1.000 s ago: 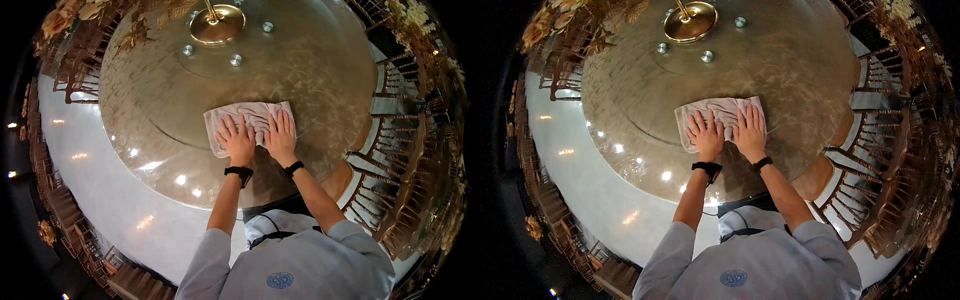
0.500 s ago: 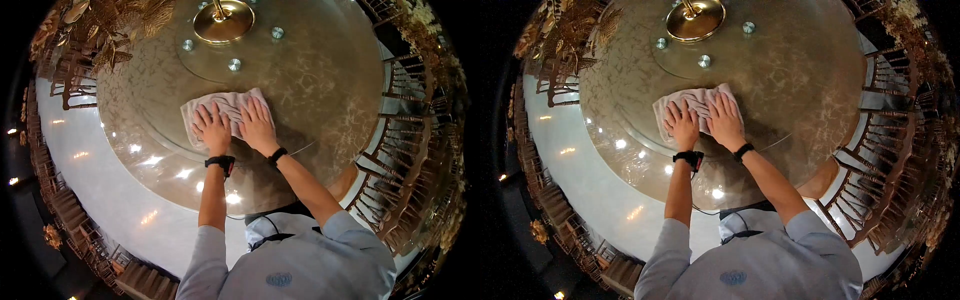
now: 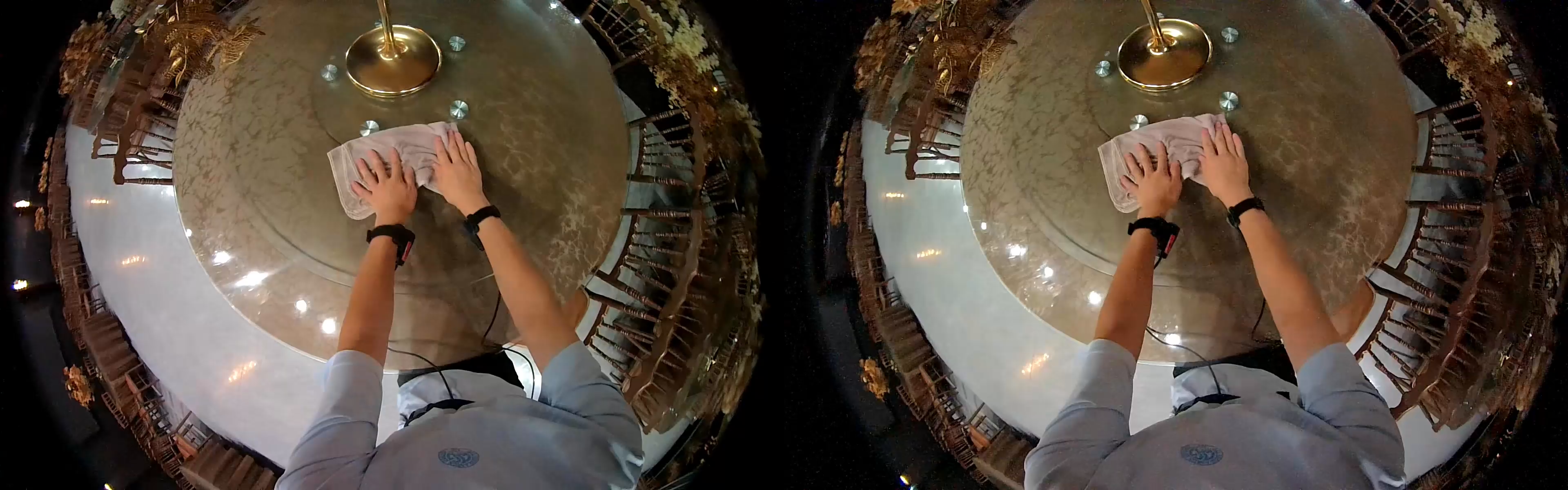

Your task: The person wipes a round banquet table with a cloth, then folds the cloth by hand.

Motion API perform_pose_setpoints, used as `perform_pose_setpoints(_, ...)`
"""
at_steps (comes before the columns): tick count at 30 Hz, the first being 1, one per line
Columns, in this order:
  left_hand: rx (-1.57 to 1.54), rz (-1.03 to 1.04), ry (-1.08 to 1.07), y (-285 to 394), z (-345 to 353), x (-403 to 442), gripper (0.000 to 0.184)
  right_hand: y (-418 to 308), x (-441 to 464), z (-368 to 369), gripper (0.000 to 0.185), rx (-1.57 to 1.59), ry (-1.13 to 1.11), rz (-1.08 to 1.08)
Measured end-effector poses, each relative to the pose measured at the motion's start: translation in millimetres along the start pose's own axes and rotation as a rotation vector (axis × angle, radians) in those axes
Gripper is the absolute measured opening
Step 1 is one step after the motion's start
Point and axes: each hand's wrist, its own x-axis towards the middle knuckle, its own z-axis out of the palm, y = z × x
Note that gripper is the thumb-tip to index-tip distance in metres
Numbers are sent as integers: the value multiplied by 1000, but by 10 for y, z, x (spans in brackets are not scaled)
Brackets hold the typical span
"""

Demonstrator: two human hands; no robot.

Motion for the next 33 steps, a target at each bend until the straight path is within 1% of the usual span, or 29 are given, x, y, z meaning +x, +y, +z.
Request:
perform_pose_setpoints(1,27,16,27,35,5,-73,57,25,-79,-41,53,1,-8,-29)
perform_pose_setpoints(2,14,22,6,34,1,-149,56,44,-167,-73,53,3,-16,-58)
perform_pose_setpoints(8,-18,103,4,-205,-24,-612,56,-123,-774,-280,53,58,-90,-104)
perform_pose_setpoints(11,-10,145,11,-259,-91,-1006,56,-195,-1123,-347,54,75,-129,-113)
perform_pose_setpoints(14,-17,124,46,-223,-124,-1462,56,-250,-1492,-462,55,117,-153,-155)
perform_pose_setpoints(18,-16,130,60,-98,-121,-2033,56,-298,-1944,-696,59,191,-162,-111)
perform_pose_setpoints(20,-15,122,53,5,-84,-2228,56,-279,-2130,-753,60,158,-176,-75)
perform_pose_setpoints(21,-18,112,38,71,-83,-2283,56,-258,-2194,-765,61,121,-198,-37)
perform_pose_setpoints(22,-39,101,-9,140,-73,-2327,55,-229,-2238,-754,61,114,-176,-8)
perform_pose_setpoints(23,-36,102,-7,195,-61,-2342,55,-213,-2253,-726,61,117,-174,-8)
perform_pose_setpoints(26,-29,131,-56,336,-36,-2328,53,-162,-2270,-658,63,84,-58,98)
perform_pose_setpoints(30,-35,146,-79,551,-53,-2212,53,-141,-2145,-746,63,35,-86,203)
perform_pose_setpoints(33,-22,167,-75,620,42,-2067,52,-89,-2098,-647,60,73,-55,170)
